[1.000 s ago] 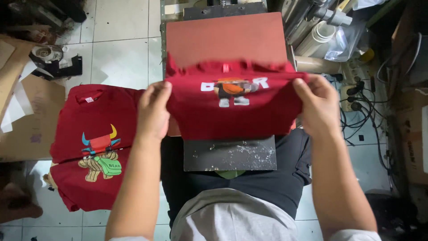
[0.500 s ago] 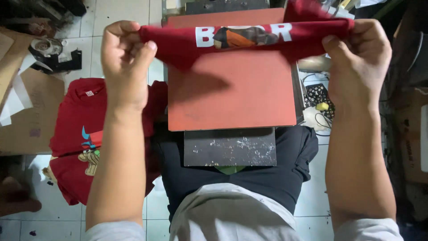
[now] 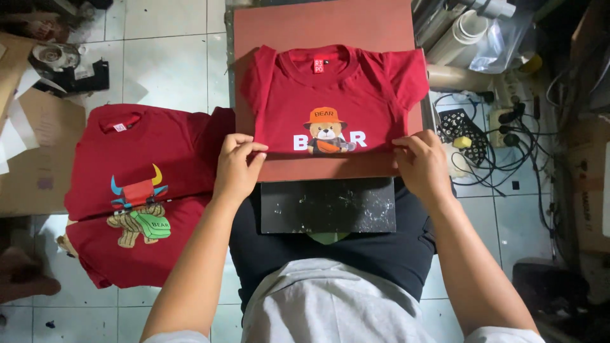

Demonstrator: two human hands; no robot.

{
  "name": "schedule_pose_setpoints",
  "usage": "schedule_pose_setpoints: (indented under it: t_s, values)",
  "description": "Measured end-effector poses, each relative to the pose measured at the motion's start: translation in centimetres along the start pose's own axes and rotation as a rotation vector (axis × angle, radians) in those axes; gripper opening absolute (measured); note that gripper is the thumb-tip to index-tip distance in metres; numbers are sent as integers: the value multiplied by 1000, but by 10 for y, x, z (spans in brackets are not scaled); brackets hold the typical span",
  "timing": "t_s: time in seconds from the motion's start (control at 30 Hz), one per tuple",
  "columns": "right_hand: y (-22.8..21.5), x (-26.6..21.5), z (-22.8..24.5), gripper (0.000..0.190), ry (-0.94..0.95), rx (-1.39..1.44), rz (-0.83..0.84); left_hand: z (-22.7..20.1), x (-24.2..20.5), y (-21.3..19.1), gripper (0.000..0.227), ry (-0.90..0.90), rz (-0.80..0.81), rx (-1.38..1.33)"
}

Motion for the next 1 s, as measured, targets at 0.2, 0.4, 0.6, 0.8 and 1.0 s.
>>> schedule_pose_setpoints:
  t_s: [0.2, 0.4, 0.6, 0.8, 1.0]
  values:
    - [-36, -15, 30, 8, -214, -164, 37, 4, -21, -12, 10, 433, -47, 298]
    - [-41, -36, 18, 11, -192, -225, 161, 11, -46, -12, 8, 432, 42, 342]
    - [-52, -28, 36, 10, -156, -235, 259, 8, -45, -12, 10, 198, 280, 442]
    - [-32, 5, 58, 16, -196, -172, 123, -40, 0, -18, 23, 418, 183, 207]
    - [40, 79, 112, 31, -296, 21, 35, -43, 89, 81, 16, 504, -48, 28]
Point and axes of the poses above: each hand's wrist, its own x-axis towards the middle knuckle, its own y-axis out of the palm, z = x × y, the point moved 1 cm from there along x, towards the middle knuckle, and after that the axes turned 4 degrees about -z, right-handed, at the moved point
